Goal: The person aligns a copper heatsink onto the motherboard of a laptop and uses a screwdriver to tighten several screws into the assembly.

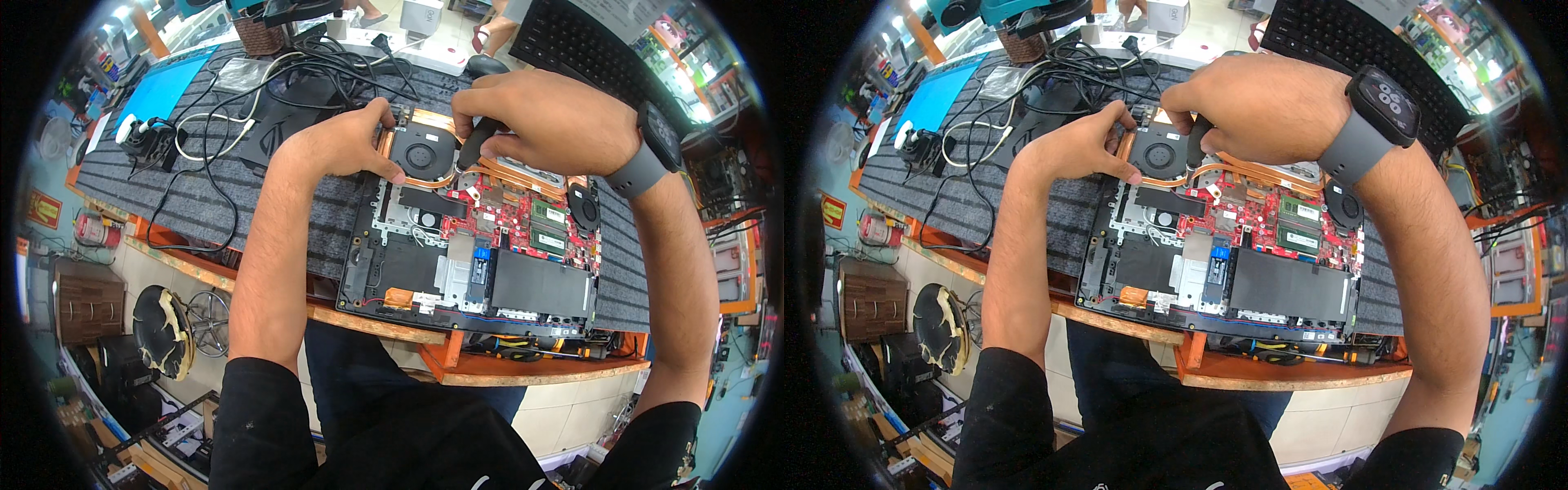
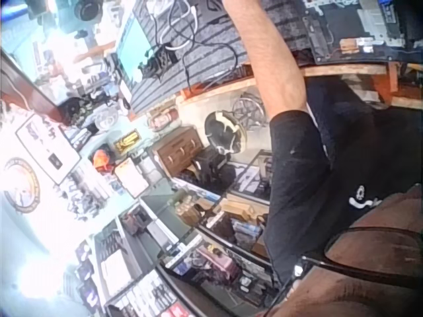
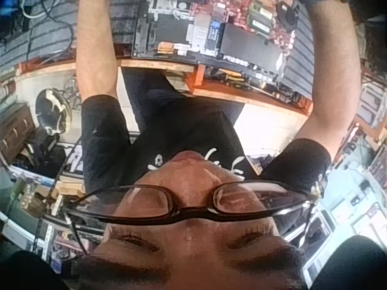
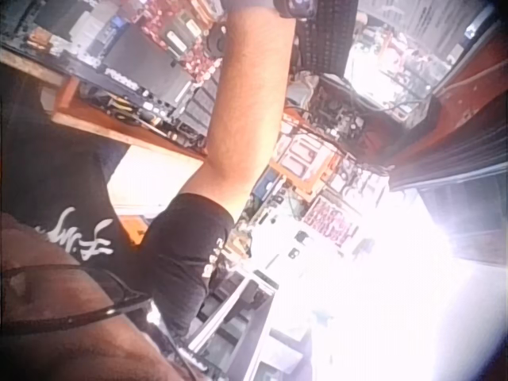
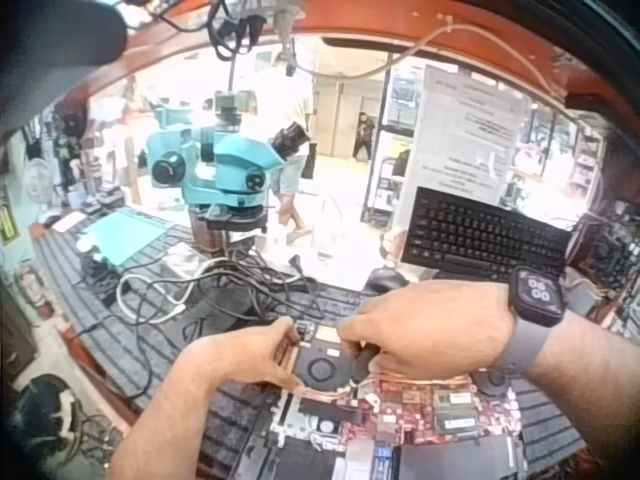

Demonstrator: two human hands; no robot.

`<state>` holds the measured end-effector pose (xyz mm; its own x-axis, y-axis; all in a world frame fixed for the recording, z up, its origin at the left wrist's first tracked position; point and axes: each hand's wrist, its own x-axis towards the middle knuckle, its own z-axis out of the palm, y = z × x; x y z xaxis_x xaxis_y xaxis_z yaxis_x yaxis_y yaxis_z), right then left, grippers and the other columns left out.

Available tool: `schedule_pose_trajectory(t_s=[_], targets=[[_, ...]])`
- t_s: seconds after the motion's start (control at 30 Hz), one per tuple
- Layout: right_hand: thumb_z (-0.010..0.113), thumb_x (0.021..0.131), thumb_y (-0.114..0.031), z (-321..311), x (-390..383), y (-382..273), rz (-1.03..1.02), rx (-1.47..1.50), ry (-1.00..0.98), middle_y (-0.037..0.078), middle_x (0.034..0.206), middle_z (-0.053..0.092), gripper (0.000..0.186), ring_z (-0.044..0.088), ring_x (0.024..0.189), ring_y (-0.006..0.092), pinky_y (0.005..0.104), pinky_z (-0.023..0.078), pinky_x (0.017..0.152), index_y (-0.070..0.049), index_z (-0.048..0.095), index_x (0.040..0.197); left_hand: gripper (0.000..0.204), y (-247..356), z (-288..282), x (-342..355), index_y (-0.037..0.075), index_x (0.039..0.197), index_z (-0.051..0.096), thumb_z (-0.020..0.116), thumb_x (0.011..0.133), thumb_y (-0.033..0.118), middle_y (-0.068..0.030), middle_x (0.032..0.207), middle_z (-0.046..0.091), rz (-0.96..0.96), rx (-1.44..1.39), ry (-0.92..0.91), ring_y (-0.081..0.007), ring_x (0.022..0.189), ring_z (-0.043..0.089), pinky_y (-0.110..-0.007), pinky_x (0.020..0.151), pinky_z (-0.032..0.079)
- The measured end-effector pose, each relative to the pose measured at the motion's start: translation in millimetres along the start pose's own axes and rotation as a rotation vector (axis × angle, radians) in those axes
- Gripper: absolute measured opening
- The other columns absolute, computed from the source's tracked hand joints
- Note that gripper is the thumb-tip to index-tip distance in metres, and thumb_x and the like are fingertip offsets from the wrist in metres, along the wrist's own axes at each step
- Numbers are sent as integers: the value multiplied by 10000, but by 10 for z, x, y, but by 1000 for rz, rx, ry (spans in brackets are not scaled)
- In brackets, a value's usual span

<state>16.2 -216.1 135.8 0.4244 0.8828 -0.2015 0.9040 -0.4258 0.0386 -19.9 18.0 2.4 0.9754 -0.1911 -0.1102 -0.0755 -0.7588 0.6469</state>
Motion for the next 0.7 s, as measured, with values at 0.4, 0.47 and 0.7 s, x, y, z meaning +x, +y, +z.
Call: schedule_pose_trajectory(t_s=[0.4, 0.47, 0.7], targets=[[718, 892, -297, 2, -49, -46, 34, -126, 38, 145, 796, 678, 272, 674, 795, 352, 455, 515, 726, -53, 686, 1009, 850, -8, 7, 0, -9, 1251, 523, 939, 625, 389, -181, 980, 676, -2, 19, 3, -270, 905, 652, -372, 797, 513], [702, 903, -336, 50, -73, -11, -24, -92, 114, 154, 772, 670, 294, 672, 783, 353, 456, 515, 714, -55, 696, 990, 847, 5, 7, -1, -9, 1250, 522, 939, 627, 385, -176, 972, 674, -5, 21, -6, -265, 897, 648, -369, 792, 510], [700, 901, -353, 34, -17, 31, -92, -101, 125, 152, 758, 668, 300, 672, 773, 360, 460, 511, 710, -63, 689, 975, 840, -33, 18, 15, -9, 1246, 519, 943, 626, 365, -140, 926, 651, 33, -2, 18, -233, 831, 610, -355, 744, 486]])
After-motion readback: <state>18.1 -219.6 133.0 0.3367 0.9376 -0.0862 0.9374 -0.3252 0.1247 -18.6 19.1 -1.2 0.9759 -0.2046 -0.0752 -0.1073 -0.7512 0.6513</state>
